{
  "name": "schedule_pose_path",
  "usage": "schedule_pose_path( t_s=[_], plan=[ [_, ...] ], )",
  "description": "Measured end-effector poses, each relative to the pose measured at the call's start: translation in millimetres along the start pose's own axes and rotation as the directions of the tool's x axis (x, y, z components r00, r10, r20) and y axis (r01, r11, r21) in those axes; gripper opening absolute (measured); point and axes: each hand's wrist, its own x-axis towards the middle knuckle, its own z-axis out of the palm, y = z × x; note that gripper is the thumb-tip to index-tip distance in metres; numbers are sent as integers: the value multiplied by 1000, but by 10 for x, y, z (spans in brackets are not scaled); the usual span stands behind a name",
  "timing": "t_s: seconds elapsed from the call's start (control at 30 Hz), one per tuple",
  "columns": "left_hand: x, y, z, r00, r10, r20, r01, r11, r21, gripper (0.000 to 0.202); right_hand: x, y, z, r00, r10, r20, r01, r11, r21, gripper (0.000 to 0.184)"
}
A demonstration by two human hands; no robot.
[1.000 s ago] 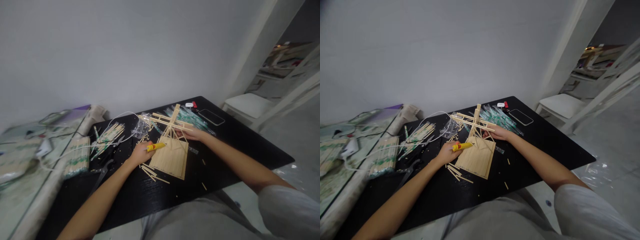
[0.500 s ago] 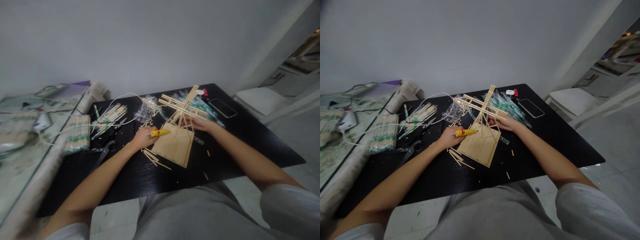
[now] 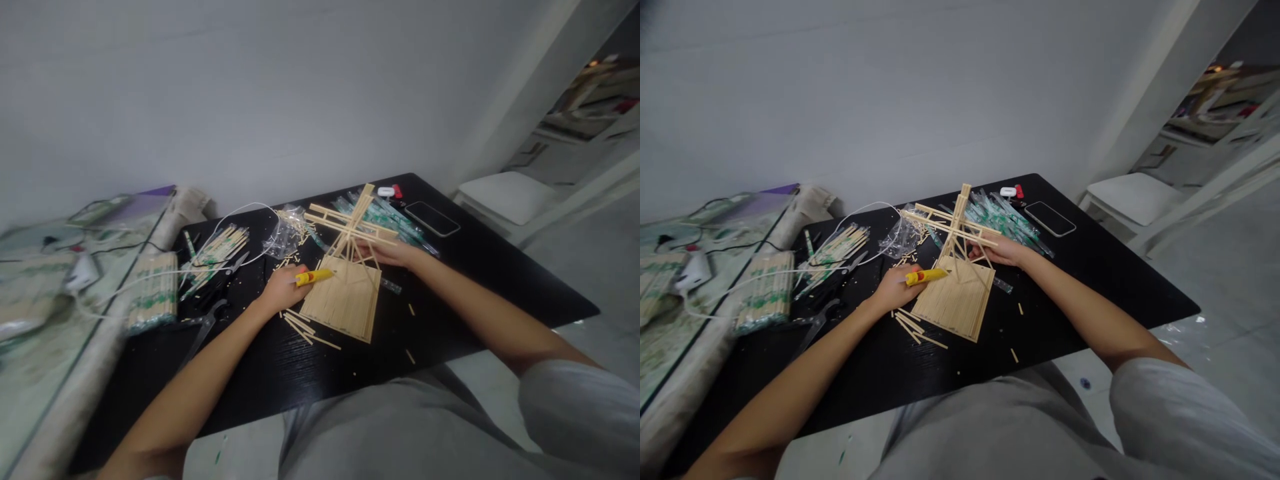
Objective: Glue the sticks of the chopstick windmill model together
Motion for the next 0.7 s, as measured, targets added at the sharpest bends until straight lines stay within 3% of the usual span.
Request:
schedule_pose_path(
  t_s=[0.7],
  plan=[
    [6,59,-40,998,-46,36,45,999,10,20,-2,-42,84,998,-67,6,67,997,40,22]
  ],
)
